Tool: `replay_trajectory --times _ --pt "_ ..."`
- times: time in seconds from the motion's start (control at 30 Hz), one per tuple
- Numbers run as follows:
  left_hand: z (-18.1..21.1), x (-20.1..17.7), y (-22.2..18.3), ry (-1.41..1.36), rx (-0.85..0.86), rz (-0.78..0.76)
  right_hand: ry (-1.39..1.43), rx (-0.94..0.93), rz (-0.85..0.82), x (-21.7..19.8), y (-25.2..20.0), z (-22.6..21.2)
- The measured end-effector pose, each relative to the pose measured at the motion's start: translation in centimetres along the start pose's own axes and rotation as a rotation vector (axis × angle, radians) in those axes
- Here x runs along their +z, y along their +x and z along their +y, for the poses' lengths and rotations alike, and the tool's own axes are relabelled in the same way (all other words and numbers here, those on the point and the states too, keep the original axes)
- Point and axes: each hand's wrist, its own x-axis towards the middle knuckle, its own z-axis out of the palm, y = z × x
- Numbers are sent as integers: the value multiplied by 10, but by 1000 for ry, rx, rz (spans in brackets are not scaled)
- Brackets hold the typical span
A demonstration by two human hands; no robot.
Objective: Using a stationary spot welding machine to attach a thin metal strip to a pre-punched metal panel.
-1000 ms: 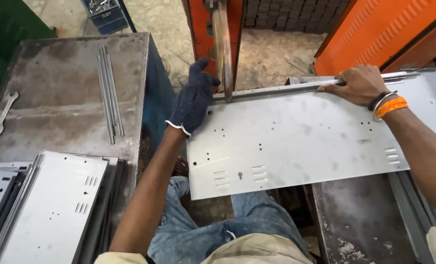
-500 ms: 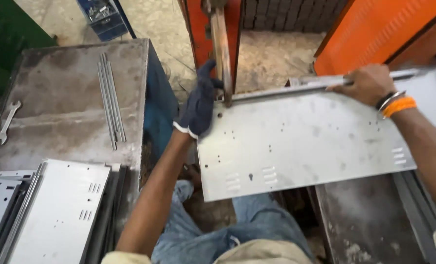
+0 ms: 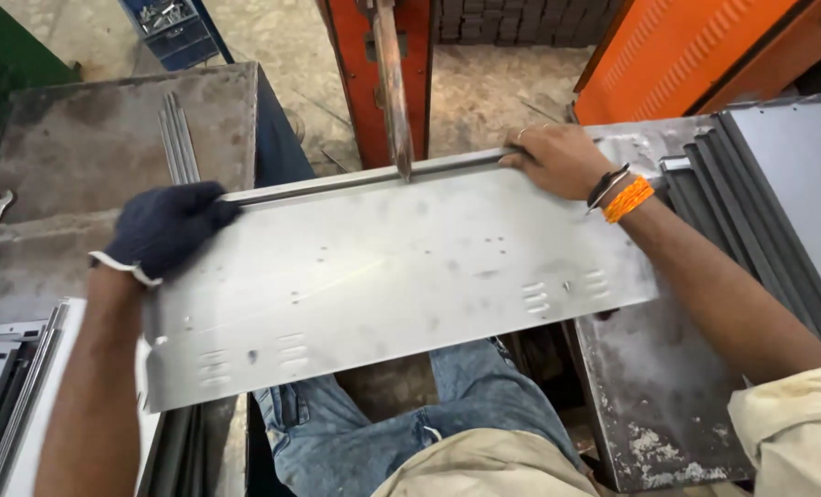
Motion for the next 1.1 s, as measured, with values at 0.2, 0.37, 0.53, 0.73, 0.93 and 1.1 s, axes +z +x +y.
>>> replay_trajectory --times 0.2,0.37,0.53,0.73,0.93,1.1 --pt "-28 -17 -19 -56 -159 -60 13 314 -206 17 21 -15" --pt "34 -15 -9 7 170 260 -13 106 -1 24 34 -33" --pt "121 37 38 -203 515 297 -21 166 -81 24 42 -40" --pt "143 56 66 -84 400 205 97 49 36 33 51 -48" --pt "139 60 57 -14 335 181 32 125 -105 45 53 -58" --pt "145 54 55 1 256 63 -82 121 -101 50 47 -54"
